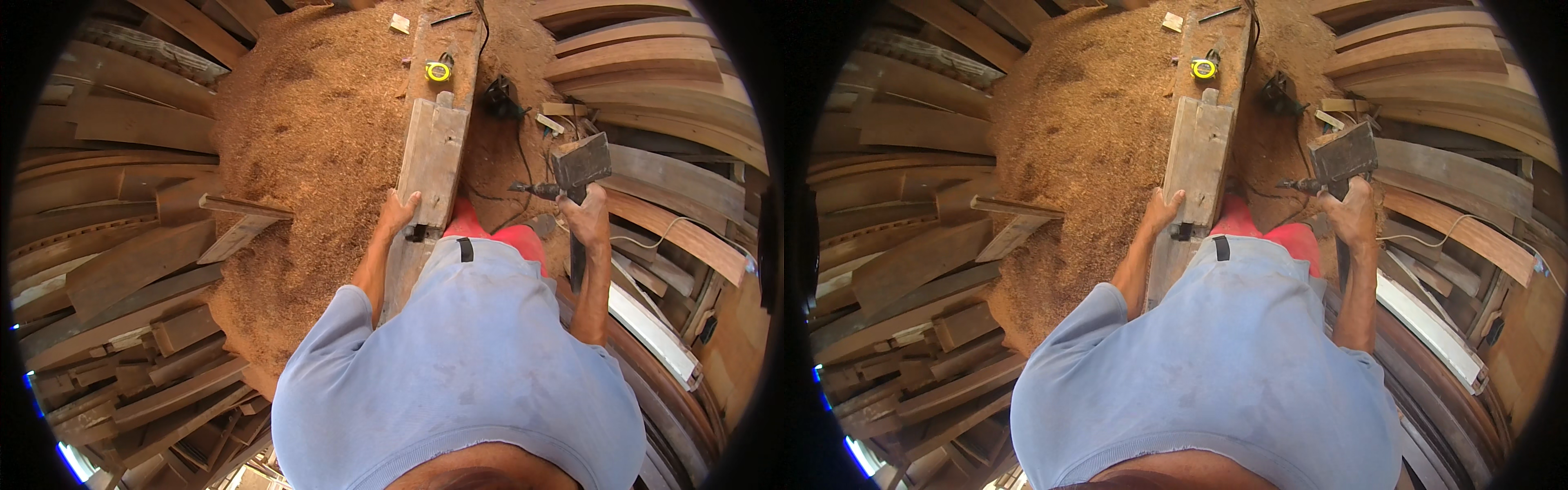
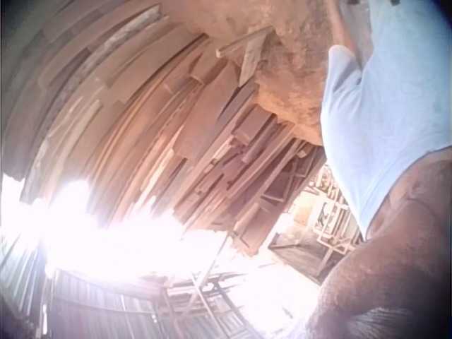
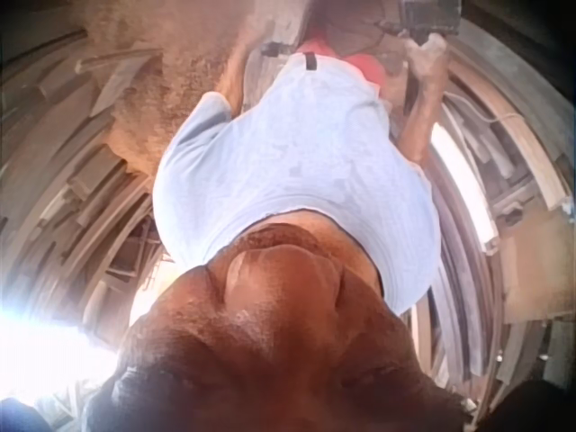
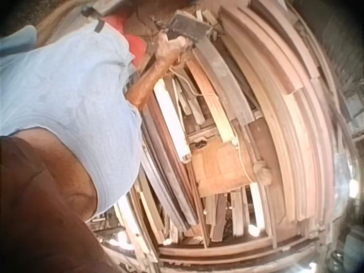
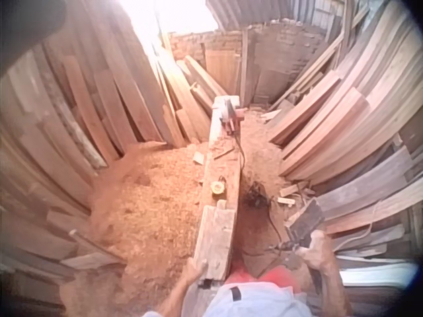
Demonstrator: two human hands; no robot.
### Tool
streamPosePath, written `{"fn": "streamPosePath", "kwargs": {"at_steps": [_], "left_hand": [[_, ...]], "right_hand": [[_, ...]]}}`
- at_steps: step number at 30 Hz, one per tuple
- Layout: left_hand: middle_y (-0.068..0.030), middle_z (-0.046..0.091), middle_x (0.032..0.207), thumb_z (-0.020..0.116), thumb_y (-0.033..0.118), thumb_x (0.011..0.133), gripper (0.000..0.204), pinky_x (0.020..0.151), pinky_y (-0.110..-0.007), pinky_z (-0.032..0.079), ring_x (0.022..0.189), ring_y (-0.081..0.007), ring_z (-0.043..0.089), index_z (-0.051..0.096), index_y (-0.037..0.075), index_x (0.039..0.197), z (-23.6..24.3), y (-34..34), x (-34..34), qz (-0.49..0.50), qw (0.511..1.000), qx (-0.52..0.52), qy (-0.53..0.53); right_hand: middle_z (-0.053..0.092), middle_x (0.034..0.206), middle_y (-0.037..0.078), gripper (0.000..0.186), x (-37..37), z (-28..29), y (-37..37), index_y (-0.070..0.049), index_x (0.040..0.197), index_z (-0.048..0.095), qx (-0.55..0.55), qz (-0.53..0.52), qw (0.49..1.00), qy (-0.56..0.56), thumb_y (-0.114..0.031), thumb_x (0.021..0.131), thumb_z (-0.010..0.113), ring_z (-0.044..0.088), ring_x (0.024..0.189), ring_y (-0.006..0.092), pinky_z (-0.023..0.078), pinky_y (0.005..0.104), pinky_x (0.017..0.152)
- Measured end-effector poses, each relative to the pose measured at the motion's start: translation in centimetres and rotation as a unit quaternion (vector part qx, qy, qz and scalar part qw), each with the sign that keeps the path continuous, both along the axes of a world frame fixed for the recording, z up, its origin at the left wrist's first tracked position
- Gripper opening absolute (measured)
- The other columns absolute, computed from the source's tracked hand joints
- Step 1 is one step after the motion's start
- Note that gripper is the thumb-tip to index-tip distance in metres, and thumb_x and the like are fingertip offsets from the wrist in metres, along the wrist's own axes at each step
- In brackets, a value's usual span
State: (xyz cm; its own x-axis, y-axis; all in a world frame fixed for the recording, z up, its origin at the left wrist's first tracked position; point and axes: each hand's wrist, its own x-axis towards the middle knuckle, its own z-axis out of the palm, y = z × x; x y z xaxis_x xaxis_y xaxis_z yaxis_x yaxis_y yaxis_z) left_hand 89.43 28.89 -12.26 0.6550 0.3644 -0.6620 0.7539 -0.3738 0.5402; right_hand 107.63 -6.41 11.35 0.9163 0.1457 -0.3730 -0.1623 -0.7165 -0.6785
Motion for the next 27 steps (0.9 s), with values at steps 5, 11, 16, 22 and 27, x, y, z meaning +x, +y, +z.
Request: {"fn": "streamPosePath", "kwargs": {"at_steps": [5,11,16,22,27], "left_hand": [[-0.0415,0.061,0.12,0.072,0.053,0.088,0.079,0.097,-0.056,0.05,0.116,-0.0535,0.061,0.042,-0.008,0.129,6.7,-1.8,1.1,-0.03,0.996,0.067,0.051],[-0.0368,0.065,0.11,0.082,0.043,0.078,0.075,0.089,-0.057,0.053,0.104,-0.0526,0.065,0.041,-0.004,0.12,10.3,-3.8,0.8,-0.094,0.988,0.121,0.027],[-0.0306,0.061,0.11,0.085,0.038,0.071,0.076,0.087,-0.056,0.053,0.101,-0.0492,0.064,0.042,-0.002,0.119,9.3,-6.8,1.0,-0.121,0.978,0.168,-0.006],[-0.0319,0.059,0.117,0.085,0.041,0.072,0.08,0.091,-0.055,0.052,0.104,-0.0504,0.063,0.04,-0.002,0.124,8.9,-6.9,1.0,-0.133,0.978,0.159,-0.012],[-0.0316,0.058,0.122,0.085,0.047,0.074,0.097,0.097,-0.053,0.05,0.11,-0.0508,0.061,0.033,-0.004,0.137,9.6,-4.9,2.5,-0.097,0.991,0.088,-0.012]], "right_hand": [[0.069,0.082,0.008,0.02,0.2,-1.2,-0.6,0.004,0.093,0.068,0.033,0.002,0.999,-0.033,-0.008,0.076,0.071,0.061,0.074,0.0152,0.051,0.0328,0.071],[0.066,0.081,0.003,0.016,1.0,-0.7,-0.4,0.001,0.091,0.067,0.044,0.004,0.999,-0.029,-0.005,0.078,0.072,0.059,0.072,0.0114,0.049,0.0305,0.068],[0.066,0.081,0.001,0.014,1.7,-2.0,-0.6,0.0,0.092,0.067,0.081,0.011,0.992,-0.092,-0.003,0.079,0.072,0.059,0.072,0.0109,0.049,0.0297,0.067],[0.07,0.096,0.013,0.029,2.4,-0.6,-0.3,0.005,0.102,0.067,0.1,-0.005,0.995,-0.014,-0.009,0.078,0.074,0.064,0.088,0.0216,0.05,0.0363,0.085],[0.068,0.088,0.006,0.022,2.8,0.7,0.5,0.003,0.099,0.067,0.099,0.011,0.995,-0.033,-0.006,0.079,0.072,0.061,0.079,0.0147,0.05,0.0325,0.074]]}}
